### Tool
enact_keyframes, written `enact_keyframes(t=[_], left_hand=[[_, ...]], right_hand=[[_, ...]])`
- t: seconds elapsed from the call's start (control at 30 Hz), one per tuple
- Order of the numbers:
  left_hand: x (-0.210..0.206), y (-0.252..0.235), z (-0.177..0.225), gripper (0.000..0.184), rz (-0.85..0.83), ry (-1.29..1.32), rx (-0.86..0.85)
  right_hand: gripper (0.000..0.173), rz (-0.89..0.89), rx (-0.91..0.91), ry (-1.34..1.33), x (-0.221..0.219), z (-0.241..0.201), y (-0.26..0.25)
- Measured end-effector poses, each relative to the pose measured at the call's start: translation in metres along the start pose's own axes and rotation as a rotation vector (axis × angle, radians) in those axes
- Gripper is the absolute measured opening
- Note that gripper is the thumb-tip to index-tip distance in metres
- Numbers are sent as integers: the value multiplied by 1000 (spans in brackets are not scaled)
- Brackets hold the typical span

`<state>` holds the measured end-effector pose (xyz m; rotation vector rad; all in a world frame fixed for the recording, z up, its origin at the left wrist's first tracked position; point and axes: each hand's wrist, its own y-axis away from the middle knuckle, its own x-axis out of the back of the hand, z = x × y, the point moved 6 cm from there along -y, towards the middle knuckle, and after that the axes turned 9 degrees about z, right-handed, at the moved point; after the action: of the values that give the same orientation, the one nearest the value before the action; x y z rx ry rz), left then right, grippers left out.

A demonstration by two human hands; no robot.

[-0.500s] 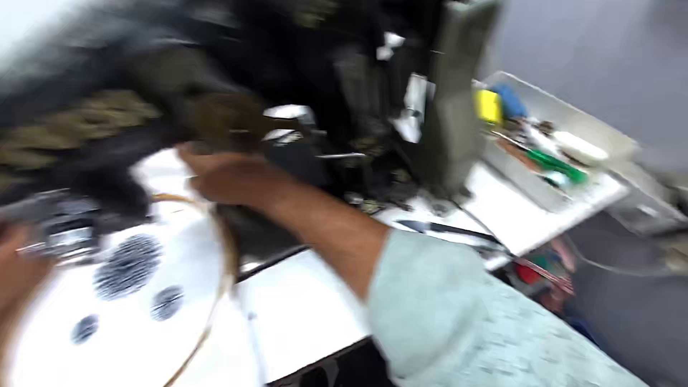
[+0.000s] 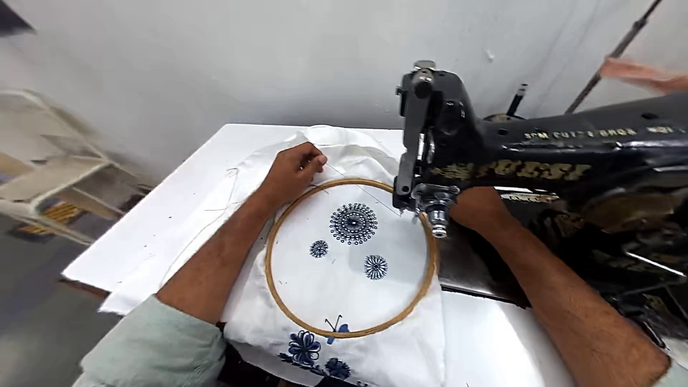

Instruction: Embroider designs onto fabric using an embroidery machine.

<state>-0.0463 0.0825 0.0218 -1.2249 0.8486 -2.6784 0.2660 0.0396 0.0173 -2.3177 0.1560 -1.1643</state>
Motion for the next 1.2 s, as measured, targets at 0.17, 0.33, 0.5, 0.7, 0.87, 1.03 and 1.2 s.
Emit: enact_keyframes(t=[0.17, 0.33, 0.5, 0.7, 0.87, 1.03, 1.2], left_hand=[[10, -2, 1, 38, 114, 41, 2], [10, -2, 10, 29, 29, 76, -46], [2, 10, 12, 33, -435, 112, -54], [-1, 10, 10, 14, -413, 100, 0], [-10, 9, 18, 10, -245, 137, -15], [-21, 7, 46, 15, -44, 88, -206], [-62, 20, 87, 15, -301, 83, -347]], right_hand=[[25, -8, -17, 59, 3, -8, 3], [24, -64, -145, 112, 1, -3, 6], [18, -104, -136, 36, 1, -16, 11], [25, -134, 101, -206, -37, -3, 9], [21, -103, 37, -135, -26, -9, 13], [16, -71, 59, -99, -26, -18, 17], [15, -81, 72, -42, -38, -17, 19]])
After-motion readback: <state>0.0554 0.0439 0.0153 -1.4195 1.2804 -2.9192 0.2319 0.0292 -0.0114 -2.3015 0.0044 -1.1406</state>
